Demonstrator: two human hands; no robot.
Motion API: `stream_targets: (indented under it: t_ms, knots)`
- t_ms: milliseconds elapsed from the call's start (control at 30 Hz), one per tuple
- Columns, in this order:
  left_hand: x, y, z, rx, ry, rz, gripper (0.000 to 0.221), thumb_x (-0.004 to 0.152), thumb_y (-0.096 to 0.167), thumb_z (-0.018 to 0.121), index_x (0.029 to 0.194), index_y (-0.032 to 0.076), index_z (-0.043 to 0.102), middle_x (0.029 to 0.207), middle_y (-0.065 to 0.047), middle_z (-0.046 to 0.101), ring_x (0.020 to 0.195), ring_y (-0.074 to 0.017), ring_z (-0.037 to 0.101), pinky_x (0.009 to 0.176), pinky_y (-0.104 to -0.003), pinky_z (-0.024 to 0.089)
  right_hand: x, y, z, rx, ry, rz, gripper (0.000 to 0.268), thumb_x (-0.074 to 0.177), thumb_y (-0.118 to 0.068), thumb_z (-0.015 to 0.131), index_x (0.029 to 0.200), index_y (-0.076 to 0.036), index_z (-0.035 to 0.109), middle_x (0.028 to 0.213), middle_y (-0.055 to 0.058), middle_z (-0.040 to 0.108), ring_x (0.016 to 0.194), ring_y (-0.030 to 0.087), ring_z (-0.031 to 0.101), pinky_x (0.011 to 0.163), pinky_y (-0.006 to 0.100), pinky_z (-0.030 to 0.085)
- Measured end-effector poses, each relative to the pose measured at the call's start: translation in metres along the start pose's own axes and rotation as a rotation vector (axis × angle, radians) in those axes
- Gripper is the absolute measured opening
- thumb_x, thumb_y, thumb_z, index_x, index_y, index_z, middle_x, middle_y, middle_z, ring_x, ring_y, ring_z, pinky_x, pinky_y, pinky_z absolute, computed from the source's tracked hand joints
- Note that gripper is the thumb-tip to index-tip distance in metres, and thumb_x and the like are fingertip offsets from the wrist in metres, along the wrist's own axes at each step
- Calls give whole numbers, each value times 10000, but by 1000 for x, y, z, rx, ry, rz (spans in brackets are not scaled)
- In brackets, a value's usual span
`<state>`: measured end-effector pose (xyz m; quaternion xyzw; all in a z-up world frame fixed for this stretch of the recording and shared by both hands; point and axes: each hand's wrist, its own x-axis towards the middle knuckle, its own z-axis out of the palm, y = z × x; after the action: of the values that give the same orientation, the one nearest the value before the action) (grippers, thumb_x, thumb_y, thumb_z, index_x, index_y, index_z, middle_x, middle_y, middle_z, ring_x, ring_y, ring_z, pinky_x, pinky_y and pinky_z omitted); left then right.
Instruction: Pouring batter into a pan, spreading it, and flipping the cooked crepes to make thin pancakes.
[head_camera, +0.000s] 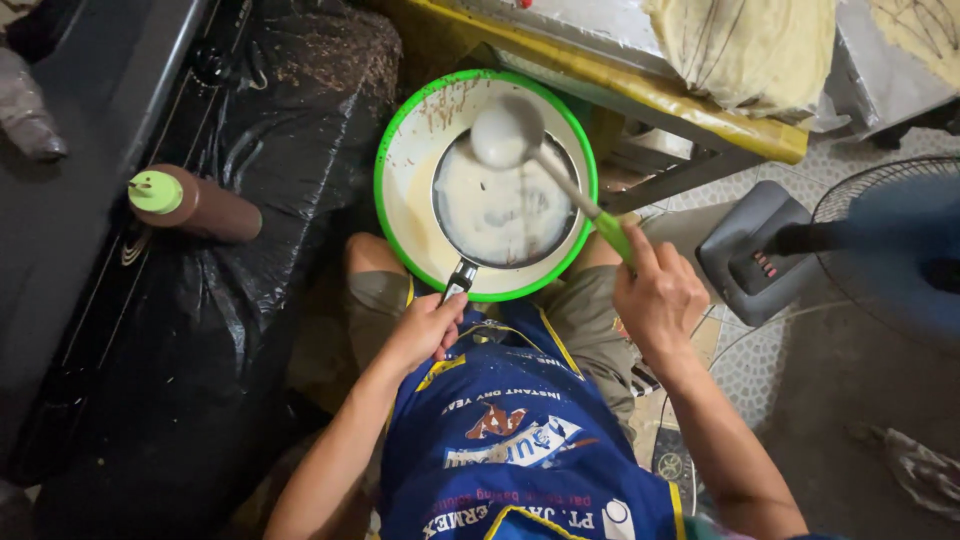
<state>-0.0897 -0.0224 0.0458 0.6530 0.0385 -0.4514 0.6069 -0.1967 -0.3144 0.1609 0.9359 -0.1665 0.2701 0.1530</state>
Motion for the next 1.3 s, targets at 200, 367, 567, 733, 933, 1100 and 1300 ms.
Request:
stream_targets:
  t_ms: [200,367,567,733,933,1100,1300]
  knots:
    - [2,-2,-7,-34,9,18,423,1003,378,633,803,6,624,432,-144,515,248,-198,490,268,-245,379,5,-10,-8,54,46,-41,494,705,-231,749,1172,-386,786,739,-41,534,656,171,628,618,278,533]
    - [22,-13,-34,83,89,43,440,995,424,645,808,27,663,448,-138,550,268,-197,515,288,-241,383,9,-2,20,67,-68,108,505,776,-255,762,1273,-347,768,795,1,603,666,246,676,604,360,561]
    - [-32,56,-62,1157,358,170,556,1025,553,443,876,68,671,718,-232,724,783,-446,752,719,-546,565,-21,14,74,29,-603,187,416,866,-297,629,1272,-304,722,859,104,719,777,368,756,679,508,592]
    - [-47,53,-56,1642,910,925,388,954,463,659,687,207,544,468,45,505,402,-155,600,434,-301,500,-77,2,127,-35,-842,38,450,829,-378,681,1272,-454,702,879,87,717,932,434,753,718,543,628]
    - [7,0,-66,1555,939,940,331,867,437,726,691,213,556,447,21,498,379,-207,594,394,-370,497,-80,-20,122,30,-1053,74,475,886,-321,542,1302,-516,660,937,63,714,863,372,776,726,504,620]
    - [-19,30,-41,1490,999,845,329,865,409,696,677,176,560,427,7,524,390,-195,622,420,-364,524,-80,-18,117,54,-1137,68,458,913,-315,532,1324,-477,656,1001,95,748,924,383,781,791,503,625]
    - [29,3,-37,1034,667,291,405,986,483,518,851,116,626,675,-147,672,644,-352,686,550,-498,497,-18,-45,81,0,-1076,-45,605,874,-605,610,1448,-419,575,1242,123,696,1151,406,679,929,547,566]
